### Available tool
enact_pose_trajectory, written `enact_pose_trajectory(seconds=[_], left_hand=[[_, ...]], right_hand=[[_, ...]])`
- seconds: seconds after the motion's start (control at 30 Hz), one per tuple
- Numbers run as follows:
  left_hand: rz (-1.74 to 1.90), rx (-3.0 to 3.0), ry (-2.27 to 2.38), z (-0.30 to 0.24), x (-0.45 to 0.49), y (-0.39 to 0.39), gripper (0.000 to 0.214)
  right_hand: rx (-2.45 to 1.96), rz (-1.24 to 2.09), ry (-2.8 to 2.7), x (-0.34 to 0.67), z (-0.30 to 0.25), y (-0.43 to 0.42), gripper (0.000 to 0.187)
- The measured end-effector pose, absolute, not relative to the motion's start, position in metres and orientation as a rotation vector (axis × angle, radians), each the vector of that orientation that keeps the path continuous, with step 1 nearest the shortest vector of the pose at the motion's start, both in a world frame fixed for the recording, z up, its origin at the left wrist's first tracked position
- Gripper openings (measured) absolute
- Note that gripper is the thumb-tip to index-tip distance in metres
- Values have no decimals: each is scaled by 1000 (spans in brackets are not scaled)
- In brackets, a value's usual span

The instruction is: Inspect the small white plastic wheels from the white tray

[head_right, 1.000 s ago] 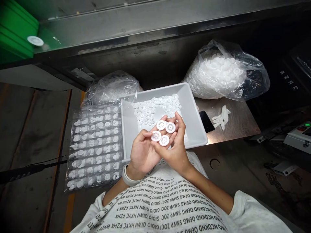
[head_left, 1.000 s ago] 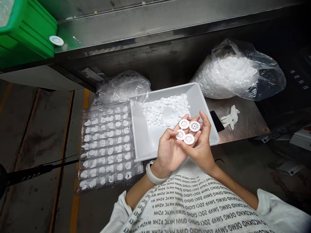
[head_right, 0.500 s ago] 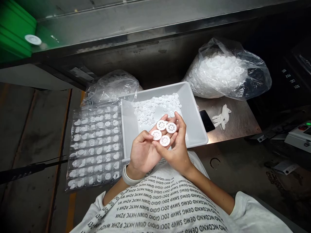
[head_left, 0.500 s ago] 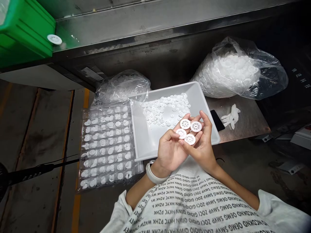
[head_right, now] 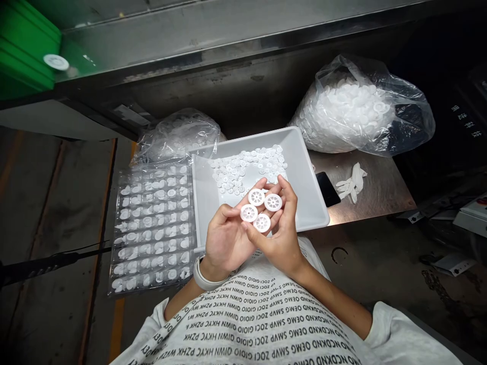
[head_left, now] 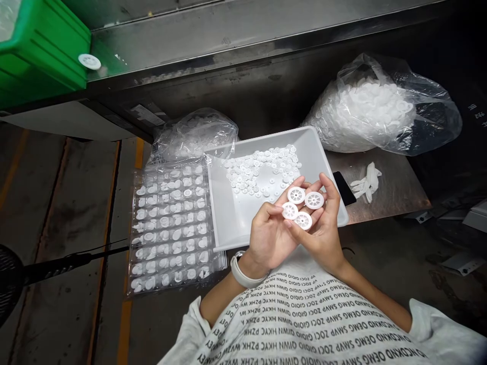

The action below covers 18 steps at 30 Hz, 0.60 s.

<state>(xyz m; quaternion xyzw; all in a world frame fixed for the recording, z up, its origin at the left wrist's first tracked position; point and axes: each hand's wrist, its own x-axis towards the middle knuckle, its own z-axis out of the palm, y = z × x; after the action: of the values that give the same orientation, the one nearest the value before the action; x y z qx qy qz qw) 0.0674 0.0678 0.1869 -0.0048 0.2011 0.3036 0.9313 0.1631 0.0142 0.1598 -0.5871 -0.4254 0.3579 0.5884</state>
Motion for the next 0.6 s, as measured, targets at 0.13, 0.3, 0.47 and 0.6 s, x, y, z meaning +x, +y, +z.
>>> enact_pose_trajectory(seconds=[0.13,0.3,0.47,0.6], left_hand=[[616,-10,405,188,68,68,63],[621,-7,399,190,68,68,61],[628,1,409,189,68,68,60],[651,10,423,189,67,69,60]], right_hand=[[-1359,832,-1002,163,161,14,85],[-1343,832,-995,162,162,15,85],[-1307,892,-966,163,159,15,89],[-1239,1034,-941,164,160,15,90]])
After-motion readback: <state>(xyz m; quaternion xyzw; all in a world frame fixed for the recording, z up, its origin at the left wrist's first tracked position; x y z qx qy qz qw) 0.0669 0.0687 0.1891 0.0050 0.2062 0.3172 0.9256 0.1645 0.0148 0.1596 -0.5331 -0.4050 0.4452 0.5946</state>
